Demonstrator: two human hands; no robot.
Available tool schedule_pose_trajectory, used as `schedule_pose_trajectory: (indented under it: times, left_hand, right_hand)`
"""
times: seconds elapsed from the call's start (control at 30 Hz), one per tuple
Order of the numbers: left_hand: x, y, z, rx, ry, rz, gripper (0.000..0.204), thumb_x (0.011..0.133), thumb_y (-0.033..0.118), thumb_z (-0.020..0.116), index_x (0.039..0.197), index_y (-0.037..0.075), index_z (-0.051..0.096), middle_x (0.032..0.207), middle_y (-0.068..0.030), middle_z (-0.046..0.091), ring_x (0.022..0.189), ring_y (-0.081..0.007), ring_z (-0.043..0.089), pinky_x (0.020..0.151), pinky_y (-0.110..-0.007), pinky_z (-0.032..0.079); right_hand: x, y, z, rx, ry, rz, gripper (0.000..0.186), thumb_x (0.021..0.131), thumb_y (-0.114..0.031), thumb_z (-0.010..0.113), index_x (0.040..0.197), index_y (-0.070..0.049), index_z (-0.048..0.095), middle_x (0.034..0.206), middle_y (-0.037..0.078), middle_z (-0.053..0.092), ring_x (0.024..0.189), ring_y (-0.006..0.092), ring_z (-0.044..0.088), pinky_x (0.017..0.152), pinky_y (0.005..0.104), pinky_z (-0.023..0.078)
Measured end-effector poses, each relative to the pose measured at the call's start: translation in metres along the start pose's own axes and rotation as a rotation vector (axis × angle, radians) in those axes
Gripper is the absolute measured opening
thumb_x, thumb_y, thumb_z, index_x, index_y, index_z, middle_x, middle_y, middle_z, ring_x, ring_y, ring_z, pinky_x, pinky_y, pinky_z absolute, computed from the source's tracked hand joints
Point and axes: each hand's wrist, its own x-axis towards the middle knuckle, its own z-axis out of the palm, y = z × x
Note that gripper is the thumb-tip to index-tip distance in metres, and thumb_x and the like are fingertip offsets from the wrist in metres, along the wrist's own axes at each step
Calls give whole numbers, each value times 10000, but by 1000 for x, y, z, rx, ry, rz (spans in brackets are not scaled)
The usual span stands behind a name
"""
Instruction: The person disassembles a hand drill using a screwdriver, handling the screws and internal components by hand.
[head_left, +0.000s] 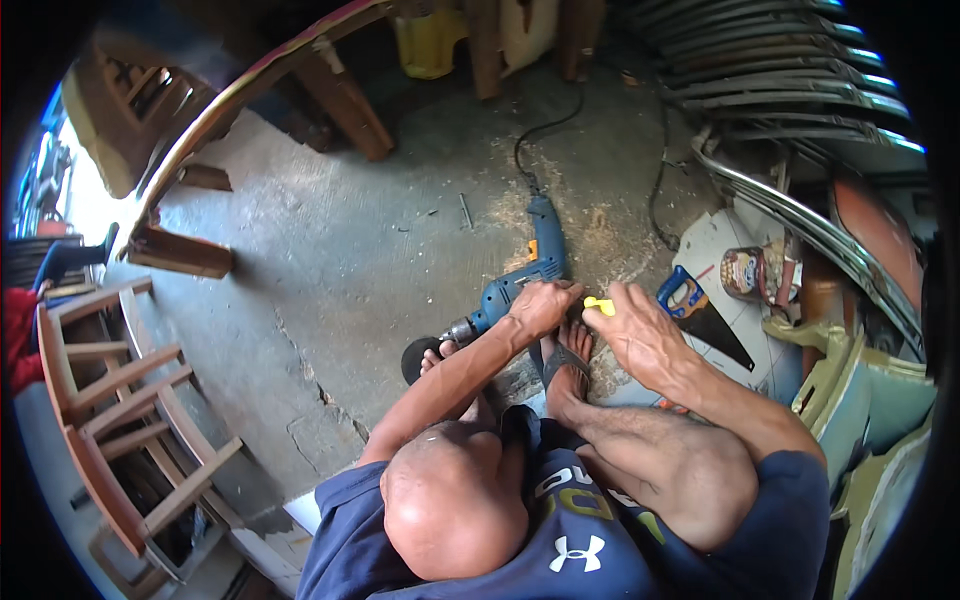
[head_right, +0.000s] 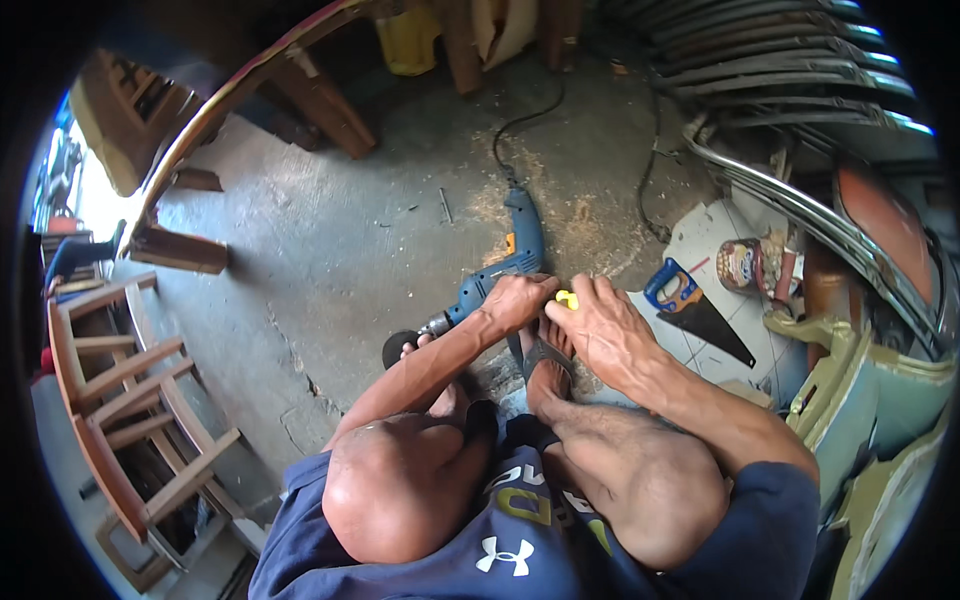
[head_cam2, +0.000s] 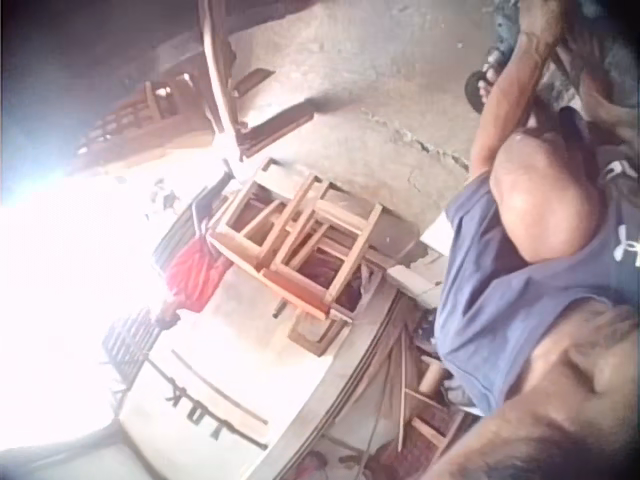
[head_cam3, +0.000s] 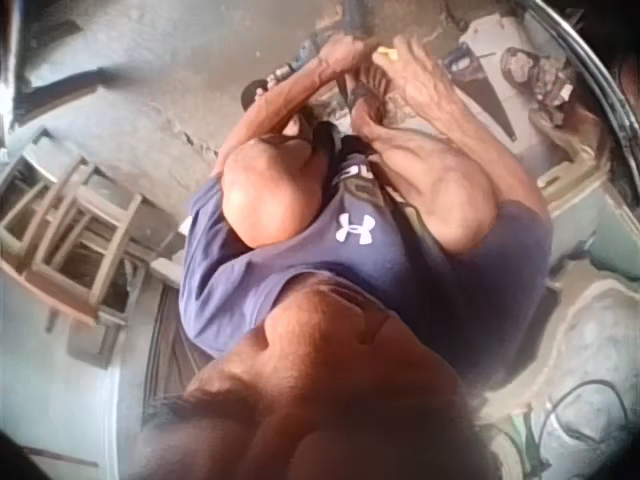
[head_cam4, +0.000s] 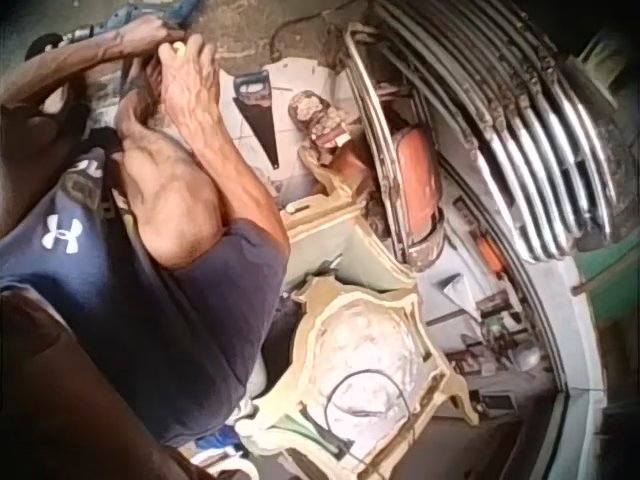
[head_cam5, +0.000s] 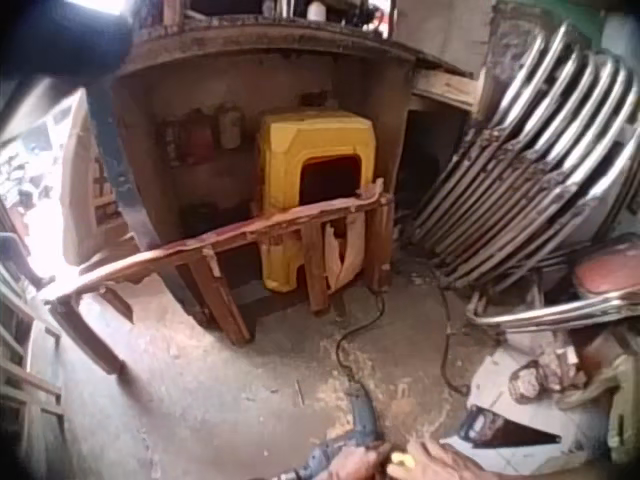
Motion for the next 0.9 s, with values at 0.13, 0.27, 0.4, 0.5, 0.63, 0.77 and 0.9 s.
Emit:
schedule_pose_trajectory:
  times: [0.13, 0.27, 0.4, 0.5, 0.63, 0.77, 0.9]
  left_hand:
    - [-9, -3, -3, -28, -1, 21, 279, 898, 155, 583, 1155, 122, 688, 1052, -144, 738, 941, -331, 748, 755, -450, 615]
    - [-6, 0, 8, 49, 8, 3, 171, 871, 162, 589, 998, 100, 685, 900, -155, 737, 876, -363, 744, 736, -484, 601]
    - [-13, -17, 22, -37, 152, 56, 123, 841, 151, 608, 930, 92, 669, 777, -161, 715, 788, -377, 737, 674, -493, 585]
    - [-15, -12, 28, 39, 120, 54, 130, 838, 145, 610, 936, 86, 670, 734, -167, 701, 752, -378, 733, 636, -491, 579]
    - [-6, -9, 25, 76, 126, 39, 155, 844, 157, 610, 965, 83, 673, 736, -163, 704, 734, -363, 737, 619, -482, 582]
    - [0, -9, 21, 54, 142, 48, 171, 848, 165, 612, 984, 84, 677, 744, -161, 707, 738, -357, 740, 627, -476, 589]
    - [-6, -15, 26, 3, 162, 60, 189, 854, 169, 607, 1010, 91, 681, 756, -162, 712, 756, -360, 742, 635, -471, 591]
  right_hand:
    - [-15, 3, 2, 255, -55, 132, 317, 918, -94, 626, 1225, -60, 556, 1082, 289, 545, 971, 483, 617, 840, 531, 505]
    - [-6, 2, -8, 409, -280, 410, 448, 919, -96, 683, 1307, -7, 478, 1111, 331, 563, 877, 532, 643, 771, 559, 504]
    - [-7, -7, 6, 214, -172, 195, 382, 915, -37, 627, 1278, 8, 516, 1047, 318, 551, 954, 515, 614, 815, 555, 484]
    - [-12, -6, 5, 25, -21, 49, 344, 904, 0, 597, 1245, -5, 554, 971, 289, 529, 956, 496, 584, 843, 557, 468]
    - [-8, 3, -19, 301, -58, 189, 381, 914, -88, 673, 1257, 13, 542, 1088, 319, 558, 1011, 504, 596, 851, 522, 486]
    - [1, 6, -13, 400, -303, 439, 292, 929, -111, 637, 1189, 11, 580, 1095, 326, 551, 947, 522, 613, 777, 525, 499]
    - [-6, 3, 1, 16, -56, 7, 311, 899, -1, 574, 1208, -9, 605, 1009, 282, 495, 945, 493, 585, 806, 550, 471]
